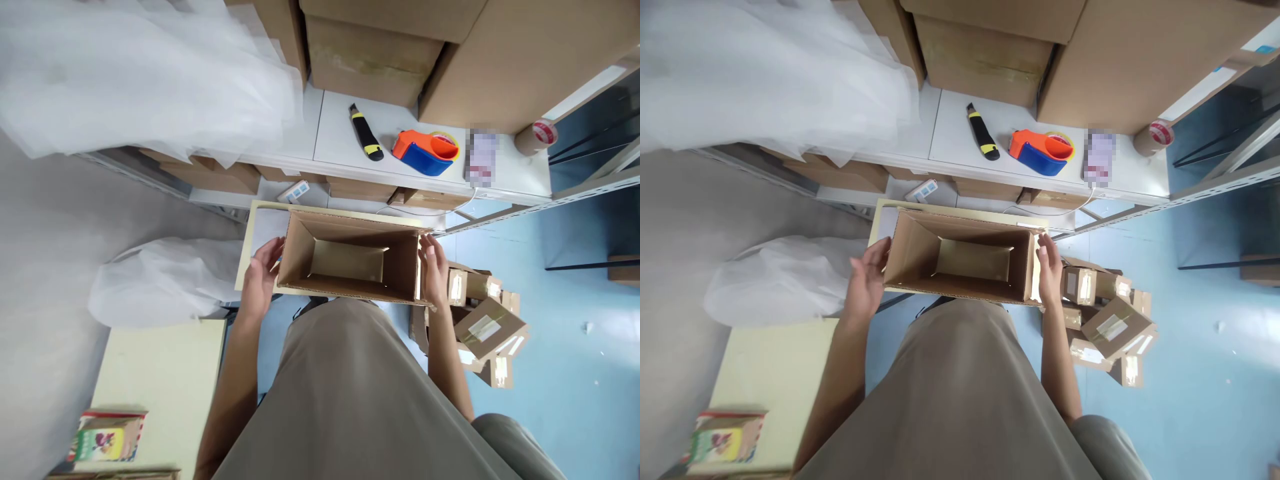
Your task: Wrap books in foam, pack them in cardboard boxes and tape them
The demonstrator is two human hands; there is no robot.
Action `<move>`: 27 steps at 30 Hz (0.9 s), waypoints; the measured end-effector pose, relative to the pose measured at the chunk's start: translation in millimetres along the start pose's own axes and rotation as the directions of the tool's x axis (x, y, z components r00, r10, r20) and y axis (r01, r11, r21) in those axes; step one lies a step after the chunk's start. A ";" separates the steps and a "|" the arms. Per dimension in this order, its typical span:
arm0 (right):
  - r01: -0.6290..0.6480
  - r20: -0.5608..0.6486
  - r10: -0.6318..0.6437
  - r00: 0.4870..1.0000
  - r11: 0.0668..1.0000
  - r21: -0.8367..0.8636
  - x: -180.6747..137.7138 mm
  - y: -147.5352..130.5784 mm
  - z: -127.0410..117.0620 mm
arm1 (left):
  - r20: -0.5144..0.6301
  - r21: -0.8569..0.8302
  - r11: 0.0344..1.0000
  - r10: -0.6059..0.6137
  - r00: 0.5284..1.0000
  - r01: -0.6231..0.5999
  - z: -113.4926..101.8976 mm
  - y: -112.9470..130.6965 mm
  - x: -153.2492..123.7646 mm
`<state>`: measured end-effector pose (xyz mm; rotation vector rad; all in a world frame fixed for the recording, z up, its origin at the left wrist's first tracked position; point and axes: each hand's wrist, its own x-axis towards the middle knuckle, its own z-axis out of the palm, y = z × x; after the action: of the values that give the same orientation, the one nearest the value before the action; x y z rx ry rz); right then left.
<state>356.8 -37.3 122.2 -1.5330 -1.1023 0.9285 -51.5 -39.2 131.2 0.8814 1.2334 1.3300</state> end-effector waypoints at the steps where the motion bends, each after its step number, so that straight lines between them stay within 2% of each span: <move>1: -0.004 -0.018 0.005 1.000 1.000 0.017 -5.0 2.0 -3.9 | 0.025 0.039 0.999 -0.002 1.000 0.001 -2.3 6.6 -5.7; 5: -0.057 -0.033 0.058 0.998 0.998 0.035 -23.2 7.5 -11.1 | 0.113 0.232 0.972 -0.063 0.992 0.036 -3.8 26.5 -19.8; 9: -0.099 -0.043 0.099 0.994 0.995 -0.008 -30.7 7.5 -5.4 | 0.238 0.279 0.960 -0.070 0.969 0.001 -0.8 39.7 -20.3; 14: -0.098 -0.036 0.098 0.995 0.995 -0.017 -26.4 1.0 3.1 | 0.475 0.410 0.896 -0.052 0.879 -0.168 2.4 52.5 -20.9; 17: -0.086 -0.008 0.086 0.996 0.996 0.003 -21.4 -0.6 4.9 | 0.550 0.488 0.835 -0.069 0.832 -0.253 5.5 51.1 -18.6; 19: -0.058 0.030 0.058 0.998 0.998 -0.013 -18.6 0.0 4.0 | 0.568 0.504 0.821 -0.080 0.819 -0.269 6.7 48.2 -15.3; 22: -0.031 0.077 0.037 0.996 0.997 -0.078 -16.9 -1.1 -0.7 | 0.537 0.520 0.817 -0.086 0.840 -0.249 7.5 46.1 -8.9; 27: -0.092 0.143 0.099 0.985 0.994 -0.055 -20.6 -10.5 -14.0 | 0.375 0.596 0.767 -0.003 0.927 -0.239 19.8 41.8 6.6</move>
<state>361.9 -59.9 136.2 -1.5891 -1.1698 1.1008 -42.3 -24.7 174.7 1.6340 1.3624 0.7713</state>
